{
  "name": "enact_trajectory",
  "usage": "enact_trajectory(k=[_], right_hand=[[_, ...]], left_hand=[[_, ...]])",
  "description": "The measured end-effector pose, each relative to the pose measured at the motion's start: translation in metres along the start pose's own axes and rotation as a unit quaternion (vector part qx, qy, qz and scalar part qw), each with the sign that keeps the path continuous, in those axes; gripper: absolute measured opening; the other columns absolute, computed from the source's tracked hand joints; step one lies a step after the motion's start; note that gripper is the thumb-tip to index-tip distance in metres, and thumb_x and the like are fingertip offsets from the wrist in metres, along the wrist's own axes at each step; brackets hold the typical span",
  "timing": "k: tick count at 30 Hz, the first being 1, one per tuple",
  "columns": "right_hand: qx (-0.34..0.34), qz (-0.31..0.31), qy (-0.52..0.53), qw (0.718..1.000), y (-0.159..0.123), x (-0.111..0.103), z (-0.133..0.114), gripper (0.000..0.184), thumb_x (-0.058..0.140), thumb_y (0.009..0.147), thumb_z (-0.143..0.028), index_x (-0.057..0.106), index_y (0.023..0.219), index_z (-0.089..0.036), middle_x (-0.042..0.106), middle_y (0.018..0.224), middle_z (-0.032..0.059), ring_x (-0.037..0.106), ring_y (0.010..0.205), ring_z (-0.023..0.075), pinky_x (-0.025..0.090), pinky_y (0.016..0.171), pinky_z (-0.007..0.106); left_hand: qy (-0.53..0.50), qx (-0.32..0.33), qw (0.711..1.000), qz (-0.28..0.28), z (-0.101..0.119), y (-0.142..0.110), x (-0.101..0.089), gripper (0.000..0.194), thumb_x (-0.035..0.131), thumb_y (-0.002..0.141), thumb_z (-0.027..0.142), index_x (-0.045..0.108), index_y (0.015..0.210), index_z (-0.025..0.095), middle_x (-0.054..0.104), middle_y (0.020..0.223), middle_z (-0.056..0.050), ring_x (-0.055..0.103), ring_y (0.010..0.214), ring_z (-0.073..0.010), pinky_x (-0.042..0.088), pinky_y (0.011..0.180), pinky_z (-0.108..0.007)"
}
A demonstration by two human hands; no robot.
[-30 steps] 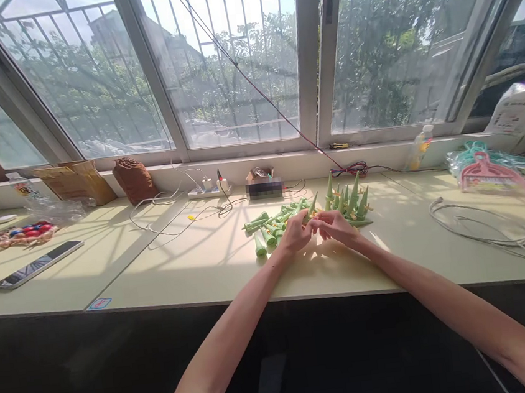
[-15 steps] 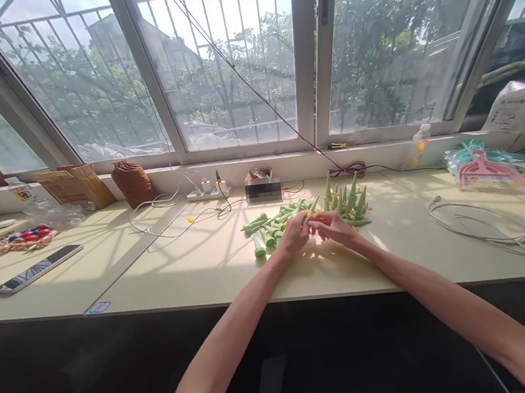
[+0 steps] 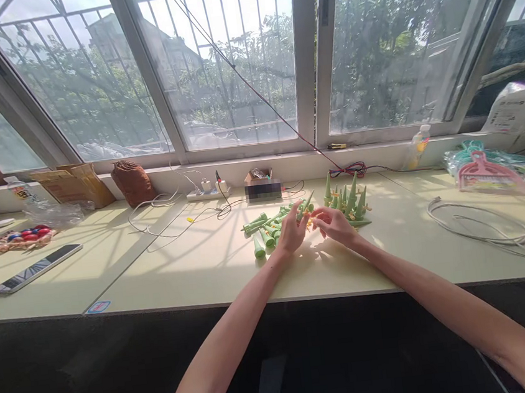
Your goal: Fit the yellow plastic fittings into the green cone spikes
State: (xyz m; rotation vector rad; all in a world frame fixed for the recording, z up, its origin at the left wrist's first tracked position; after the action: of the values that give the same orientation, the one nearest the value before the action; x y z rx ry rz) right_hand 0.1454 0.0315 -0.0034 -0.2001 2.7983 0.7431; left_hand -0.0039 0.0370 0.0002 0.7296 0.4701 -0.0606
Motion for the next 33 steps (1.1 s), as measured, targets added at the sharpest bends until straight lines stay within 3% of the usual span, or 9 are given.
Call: enact_trajectory(k=[3,8,16,20,23,27,33], right_hand=[[-0.017,0.039,-0.072,0.996,0.002,-0.005,0.004,0.014,0.057,0.081,-0.029,0.064,0.085,-0.017,0.065,0.063,0.0004,0.054,0.043,0.0124,0.046,0.044,0.026],[-0.044,0.05,-0.172,0.983,0.002,-0.006,0.008,0.014,0.056,0.079,-0.022,0.067,0.086,-0.017,0.068,0.066,0.0012,0.057,0.05,0.0142,0.046,0.053,0.027],[-0.092,0.026,-0.224,0.97,-0.001,0.006,0.004,0.02,0.054,0.081,-0.017,0.069,0.094,-0.017,0.072,0.083,0.0051,0.06,0.064,0.0163,0.05,0.065,0.03],[-0.141,-0.027,-0.269,0.952,-0.002,0.013,0.004,0.023,0.055,0.081,-0.013,0.072,0.096,-0.019,0.073,0.096,0.0076,0.062,0.085,0.0223,0.049,0.083,0.037],[-0.169,-0.069,-0.296,0.937,-0.001,0.018,0.005,0.022,0.054,0.084,-0.01,0.072,0.092,-0.02,0.072,0.103,0.0082,0.062,0.094,0.0238,0.045,0.094,0.041],[-0.186,-0.11,-0.315,0.924,0.0,0.02,0.011,0.026,0.049,0.084,-0.004,0.07,0.084,-0.019,0.074,0.095,0.007,0.064,0.087,0.0218,0.042,0.095,0.041],[-0.161,-0.075,-0.33,0.927,0.003,0.015,0.02,0.028,0.048,0.084,-0.003,0.072,0.086,-0.018,0.071,0.09,0.0077,0.058,0.083,0.0217,0.046,0.087,0.038]], left_hand=[[0.005,0.018,0.999,0.05,0.001,0.001,-0.005,0.04,0.053,0.096,0.026,0.048,0.136,0.024,0.064,0.093,-0.003,0.051,0.052,-0.0075,0.046,0.053,-0.022],[0.042,0.041,0.994,0.089,0.001,0.001,-0.01,0.027,0.055,0.095,0.025,0.065,0.12,0.022,0.058,0.085,-0.003,0.057,0.065,-0.0115,0.049,0.057,-0.022],[0.063,0.033,0.995,0.077,0.003,0.0,-0.007,0.027,0.059,0.092,0.025,0.065,0.118,0.02,0.057,0.088,-0.004,0.056,0.068,-0.0127,0.051,0.06,-0.024],[0.07,0.038,0.996,0.05,0.006,0.0,-0.004,0.034,0.054,0.095,0.027,0.062,0.126,0.019,0.059,0.091,-0.006,0.058,0.075,-0.0156,0.052,0.063,-0.026],[0.086,0.043,0.995,0.035,0.007,0.001,-0.003,0.034,0.046,0.098,0.023,0.06,0.129,0.02,0.06,0.091,-0.006,0.059,0.081,-0.0172,0.053,0.074,-0.03],[0.092,0.042,0.994,0.034,0.004,0.001,-0.002,0.035,0.045,0.096,0.015,0.06,0.127,0.018,0.061,0.093,-0.006,0.06,0.084,-0.0169,0.052,0.08,-0.031],[0.106,0.027,0.993,0.033,0.0,-0.001,-0.002,0.026,0.056,0.091,0.014,0.064,0.115,0.018,0.061,0.095,-0.006,0.059,0.076,-0.0152,0.052,0.072,-0.029]])
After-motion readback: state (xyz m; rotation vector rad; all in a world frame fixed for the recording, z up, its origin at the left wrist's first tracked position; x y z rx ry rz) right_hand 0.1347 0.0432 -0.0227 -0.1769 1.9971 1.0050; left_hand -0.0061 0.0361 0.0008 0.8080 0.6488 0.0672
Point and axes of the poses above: each hand's wrist, its own y-axis towards the middle knuckle, its own x-axis out of the palm, z = x × y, the point moved 4 cm from there along y, towards the middle knuckle
